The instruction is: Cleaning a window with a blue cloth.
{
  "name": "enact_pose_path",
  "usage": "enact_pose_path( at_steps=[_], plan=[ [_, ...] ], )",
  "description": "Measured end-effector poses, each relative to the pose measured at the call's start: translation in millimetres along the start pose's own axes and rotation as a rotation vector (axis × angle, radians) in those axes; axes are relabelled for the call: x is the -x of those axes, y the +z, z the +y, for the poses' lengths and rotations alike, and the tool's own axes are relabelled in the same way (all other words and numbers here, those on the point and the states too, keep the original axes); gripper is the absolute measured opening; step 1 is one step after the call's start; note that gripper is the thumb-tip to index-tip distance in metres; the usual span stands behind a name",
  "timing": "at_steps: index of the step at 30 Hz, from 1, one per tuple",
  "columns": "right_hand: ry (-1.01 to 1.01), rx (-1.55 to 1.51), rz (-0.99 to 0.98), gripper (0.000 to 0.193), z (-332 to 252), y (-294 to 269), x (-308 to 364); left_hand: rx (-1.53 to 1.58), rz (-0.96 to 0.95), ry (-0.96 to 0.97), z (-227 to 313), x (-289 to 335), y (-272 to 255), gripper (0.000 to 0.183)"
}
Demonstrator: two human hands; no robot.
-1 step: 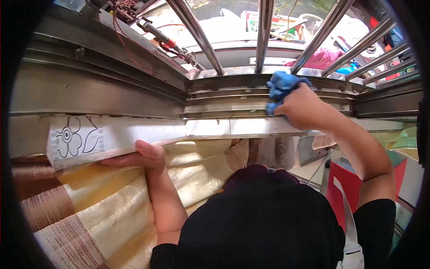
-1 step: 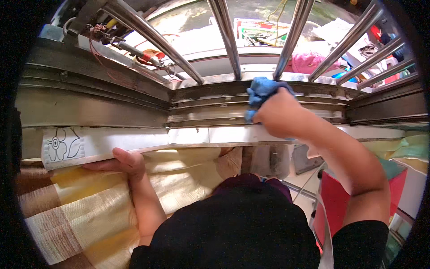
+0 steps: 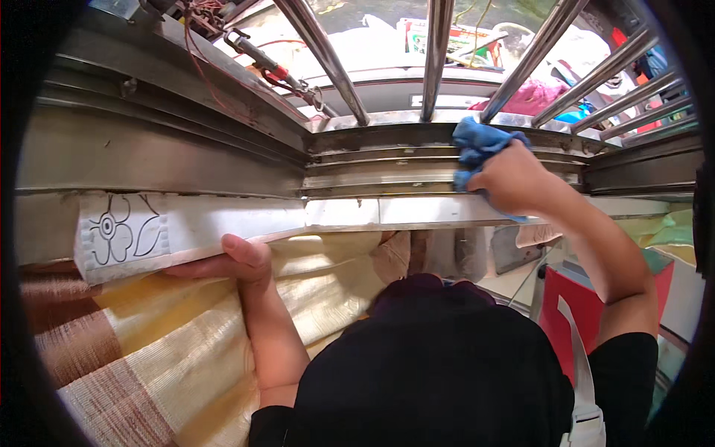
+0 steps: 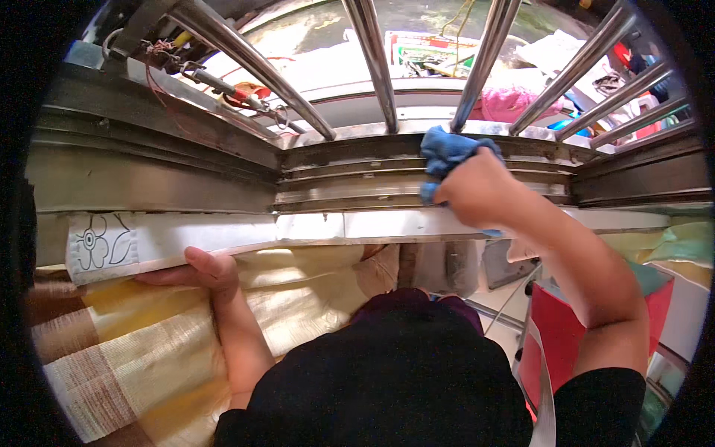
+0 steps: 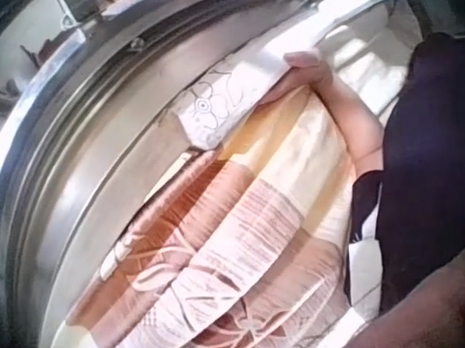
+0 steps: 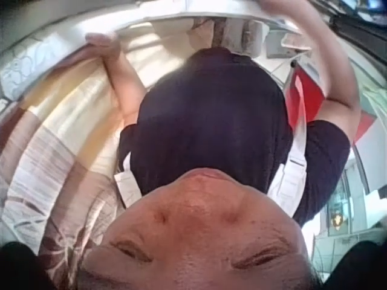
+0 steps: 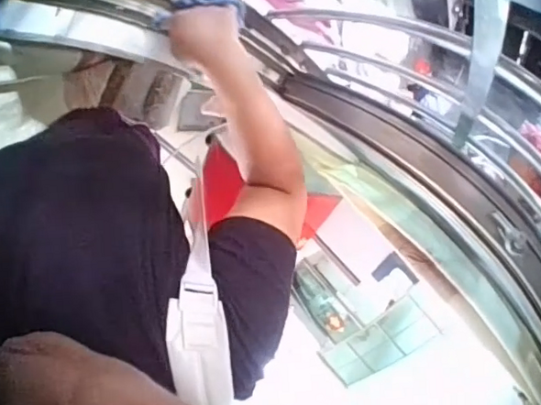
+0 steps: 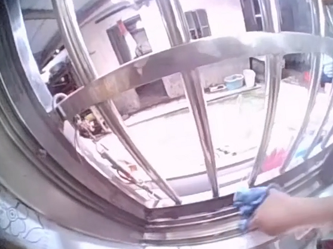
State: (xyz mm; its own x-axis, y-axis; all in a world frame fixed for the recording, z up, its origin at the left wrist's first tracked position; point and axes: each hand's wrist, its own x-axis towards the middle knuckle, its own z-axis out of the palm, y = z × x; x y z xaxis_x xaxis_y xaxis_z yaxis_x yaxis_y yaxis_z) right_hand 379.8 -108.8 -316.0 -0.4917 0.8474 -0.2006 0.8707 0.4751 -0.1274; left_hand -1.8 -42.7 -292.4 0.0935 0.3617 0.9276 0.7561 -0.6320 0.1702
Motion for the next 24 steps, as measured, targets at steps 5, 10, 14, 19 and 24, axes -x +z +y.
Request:
enact_pose_path(
  at_steps=[5, 10, 14, 19, 24],
  plan=[
    [0.481, 0.074, -0.314, 0.028, 39, -11, 70, 0.049, 0.047, -0.015, -6, 7, 2, 0.086],
    [0.549, 0.104, -0.358, 0.025, 44, -53, 103, 0.065, 0.029, -0.031, -5, 8, 1, 0.085],
    [0.551, -0.348, 0.029, 0.025, 29, -55, 98, 0.171, 0.054, -0.056, -4, 11, 3, 0.084],
    [0.316, -0.237, 0.376, 0.040, 14, 38, 79, 0.203, 0.055, -0.049, -1, 7, 8, 0.082],
    [0.063, -0.206, 0.617, 0.030, -64, 56, -22, 0.143, 0.102, -0.022, -11, 15, 0, 0.082]
  ],
)
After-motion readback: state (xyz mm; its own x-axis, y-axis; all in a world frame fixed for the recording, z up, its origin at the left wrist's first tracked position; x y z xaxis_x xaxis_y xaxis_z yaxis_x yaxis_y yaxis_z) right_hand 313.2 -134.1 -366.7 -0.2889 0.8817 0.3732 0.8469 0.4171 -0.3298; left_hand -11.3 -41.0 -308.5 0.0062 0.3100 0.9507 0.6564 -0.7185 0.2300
